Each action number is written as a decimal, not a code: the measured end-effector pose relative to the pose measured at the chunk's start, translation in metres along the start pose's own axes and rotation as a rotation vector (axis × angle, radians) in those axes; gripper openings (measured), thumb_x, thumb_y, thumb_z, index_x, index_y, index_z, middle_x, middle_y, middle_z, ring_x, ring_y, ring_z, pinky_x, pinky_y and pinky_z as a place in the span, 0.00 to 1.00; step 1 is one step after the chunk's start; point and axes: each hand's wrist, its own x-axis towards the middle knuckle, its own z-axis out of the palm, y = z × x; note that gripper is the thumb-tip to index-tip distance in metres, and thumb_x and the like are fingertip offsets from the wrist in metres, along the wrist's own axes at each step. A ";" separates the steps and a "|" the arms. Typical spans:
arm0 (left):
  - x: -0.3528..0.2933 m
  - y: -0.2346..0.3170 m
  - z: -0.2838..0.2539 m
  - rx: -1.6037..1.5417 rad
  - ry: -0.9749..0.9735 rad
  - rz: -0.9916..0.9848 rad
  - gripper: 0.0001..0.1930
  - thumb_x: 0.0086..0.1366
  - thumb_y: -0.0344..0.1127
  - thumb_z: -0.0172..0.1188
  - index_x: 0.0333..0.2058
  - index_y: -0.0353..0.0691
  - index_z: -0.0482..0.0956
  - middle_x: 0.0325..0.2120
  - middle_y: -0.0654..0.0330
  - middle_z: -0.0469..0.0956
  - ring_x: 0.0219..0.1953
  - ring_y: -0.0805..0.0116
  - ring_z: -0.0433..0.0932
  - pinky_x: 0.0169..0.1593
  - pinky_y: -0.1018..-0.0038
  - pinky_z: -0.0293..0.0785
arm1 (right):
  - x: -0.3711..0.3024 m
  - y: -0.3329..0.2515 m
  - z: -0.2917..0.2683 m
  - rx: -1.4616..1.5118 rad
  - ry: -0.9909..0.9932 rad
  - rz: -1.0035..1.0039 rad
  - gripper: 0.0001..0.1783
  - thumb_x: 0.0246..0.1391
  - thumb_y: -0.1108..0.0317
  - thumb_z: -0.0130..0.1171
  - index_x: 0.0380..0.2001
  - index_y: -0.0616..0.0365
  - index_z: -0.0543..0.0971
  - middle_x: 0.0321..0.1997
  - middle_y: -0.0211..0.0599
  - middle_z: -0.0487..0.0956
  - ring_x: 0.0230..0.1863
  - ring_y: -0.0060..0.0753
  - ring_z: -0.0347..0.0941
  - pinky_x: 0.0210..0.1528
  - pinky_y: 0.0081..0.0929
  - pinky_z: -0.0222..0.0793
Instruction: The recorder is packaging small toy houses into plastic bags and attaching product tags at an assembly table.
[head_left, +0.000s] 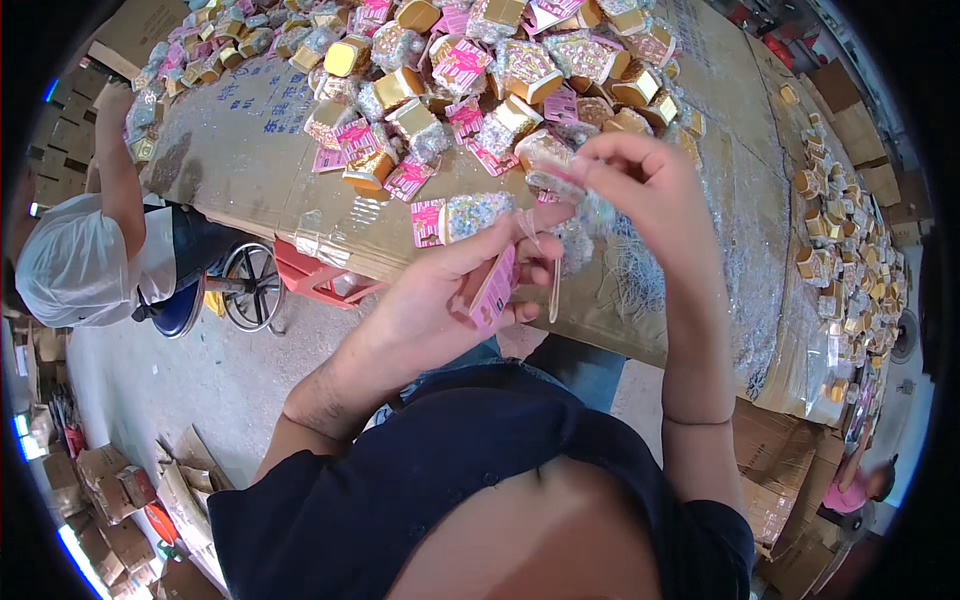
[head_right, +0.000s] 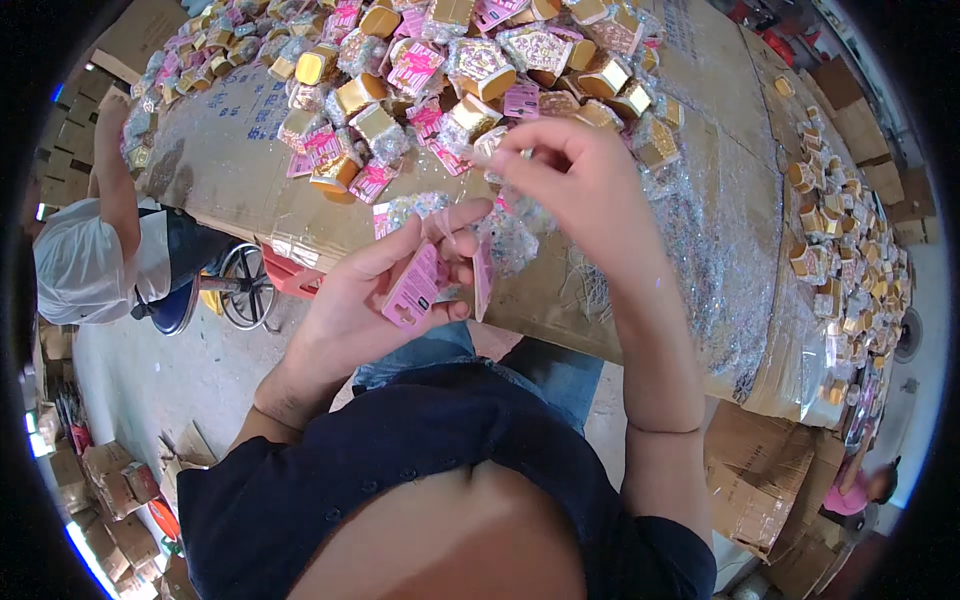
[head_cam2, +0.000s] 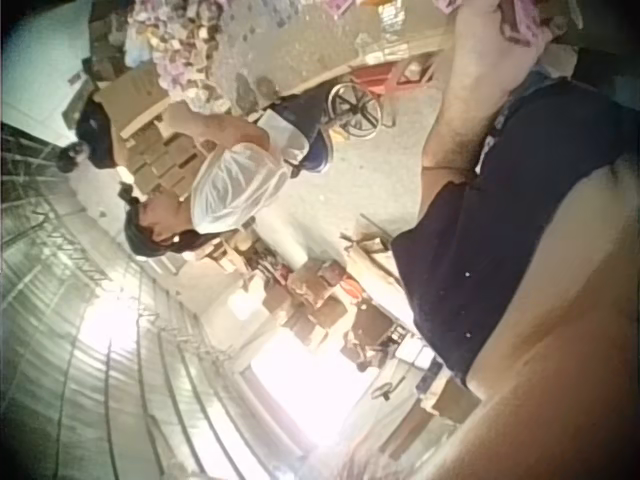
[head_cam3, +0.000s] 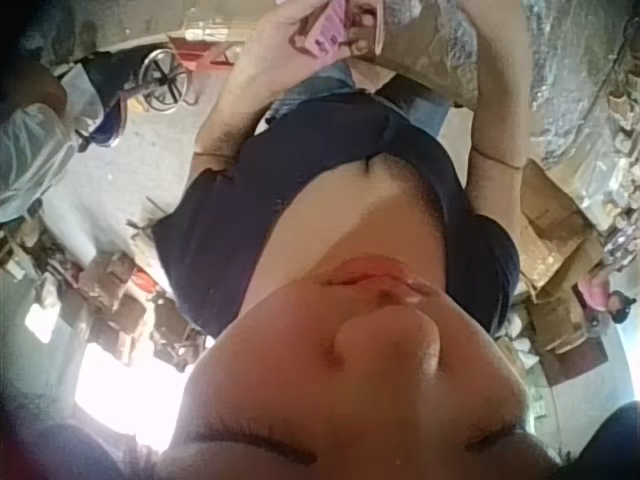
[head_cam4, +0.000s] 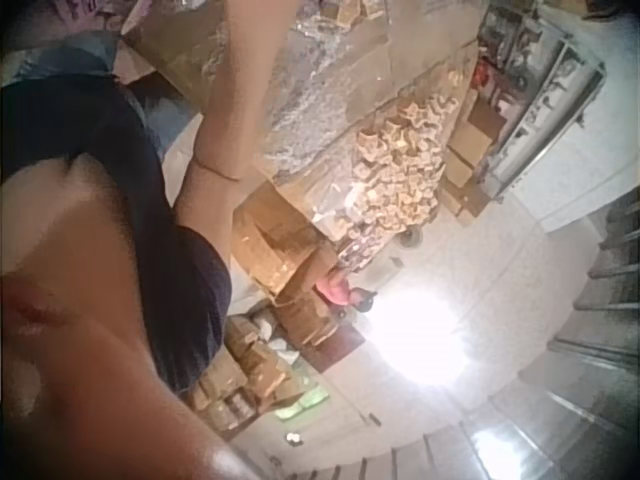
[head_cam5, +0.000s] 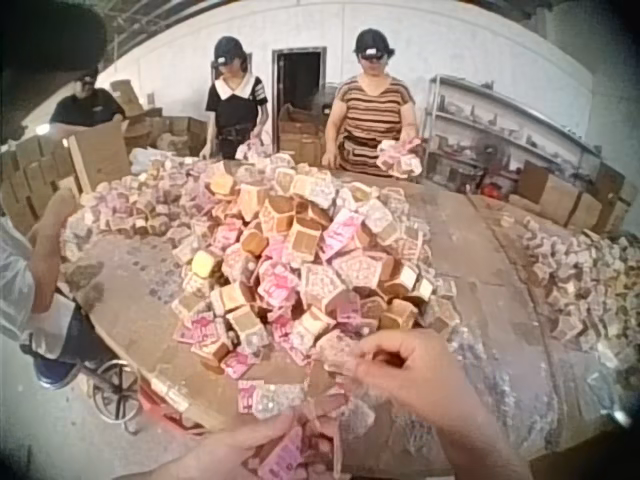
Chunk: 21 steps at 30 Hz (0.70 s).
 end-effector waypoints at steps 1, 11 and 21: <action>0.001 -0.001 -0.001 0.000 0.000 0.001 0.27 0.74 0.49 0.39 0.64 0.40 0.59 0.40 0.67 0.75 0.42 0.76 0.71 0.46 0.74 0.68 | -0.006 -0.006 0.005 0.000 -0.001 -0.001 0.05 0.52 0.71 0.62 0.32 0.61 0.80 0.22 0.17 0.71 0.25 0.08 0.61 0.26 0.12 0.54; 0.013 -0.020 -0.012 -0.221 0.051 -0.006 0.20 0.73 0.51 0.41 0.50 0.44 0.72 0.43 0.66 0.75 0.44 0.74 0.72 0.45 0.72 0.69 | -0.042 -0.014 0.040 -0.698 0.087 -0.373 0.07 0.48 0.66 0.60 0.32 0.55 0.80 0.25 0.38 0.77 0.32 0.42 0.76 0.31 0.36 0.71; -0.004 0.004 -0.026 -0.187 0.076 0.203 0.11 0.72 0.43 0.47 0.42 0.43 0.72 0.40 0.66 0.74 0.38 0.73 0.70 0.45 0.74 0.68 | 0.024 0.033 0.006 -0.378 0.227 -0.223 0.14 0.57 0.69 0.58 0.47 0.60 0.79 0.46 0.37 0.79 0.42 0.23 0.75 0.43 0.21 0.70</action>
